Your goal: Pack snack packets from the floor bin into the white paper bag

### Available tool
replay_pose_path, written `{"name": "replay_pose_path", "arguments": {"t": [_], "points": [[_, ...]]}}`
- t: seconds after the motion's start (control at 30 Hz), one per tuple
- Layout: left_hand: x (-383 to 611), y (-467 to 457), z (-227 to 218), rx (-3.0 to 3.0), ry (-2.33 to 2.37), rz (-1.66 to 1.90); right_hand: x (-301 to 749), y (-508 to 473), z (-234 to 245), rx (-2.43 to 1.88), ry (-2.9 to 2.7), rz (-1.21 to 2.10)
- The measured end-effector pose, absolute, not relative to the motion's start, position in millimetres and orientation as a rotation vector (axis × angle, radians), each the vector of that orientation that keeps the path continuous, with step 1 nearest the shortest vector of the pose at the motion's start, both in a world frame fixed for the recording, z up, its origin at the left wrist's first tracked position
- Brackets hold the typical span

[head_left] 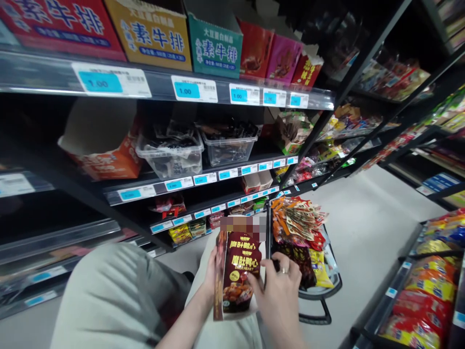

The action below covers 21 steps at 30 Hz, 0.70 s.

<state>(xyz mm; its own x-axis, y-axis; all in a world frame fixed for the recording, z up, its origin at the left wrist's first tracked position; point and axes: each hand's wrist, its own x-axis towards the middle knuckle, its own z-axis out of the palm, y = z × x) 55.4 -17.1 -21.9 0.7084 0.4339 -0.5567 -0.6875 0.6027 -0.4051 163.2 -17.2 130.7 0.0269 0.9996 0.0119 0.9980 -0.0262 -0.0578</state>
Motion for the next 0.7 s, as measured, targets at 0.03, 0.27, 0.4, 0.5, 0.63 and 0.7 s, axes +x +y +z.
{"name": "replay_pose_path", "arguments": {"t": [0.03,0.27,0.4,0.5,0.63,0.7], "points": [[56.3,-16.6,-24.7,-0.665,0.454,0.685,158.0,-17.1,125.1,-2.240,-2.193,-0.081],[56.1,-14.1,-27.9,-0.725,0.554,0.667,147.2,-27.4,91.6,-2.392,-2.101,-0.065],[54.3,-13.8,-24.6,-0.720,0.575,0.659,152.4,-24.8,92.9,-2.430,-2.097,0.130],[53.1,-12.9,-22.9,-0.736,0.582,0.628,157.6,-24.2,98.5,-2.458,-2.082,0.154],[51.4,-10.8,-19.0,-0.756,0.524,0.602,167.4,-34.0,105.7,-2.378,-2.079,0.103],[50.5,-10.1,-17.6,-0.761,0.503,0.583,174.2,-42.2,108.4,-2.270,-2.097,0.111]]}}
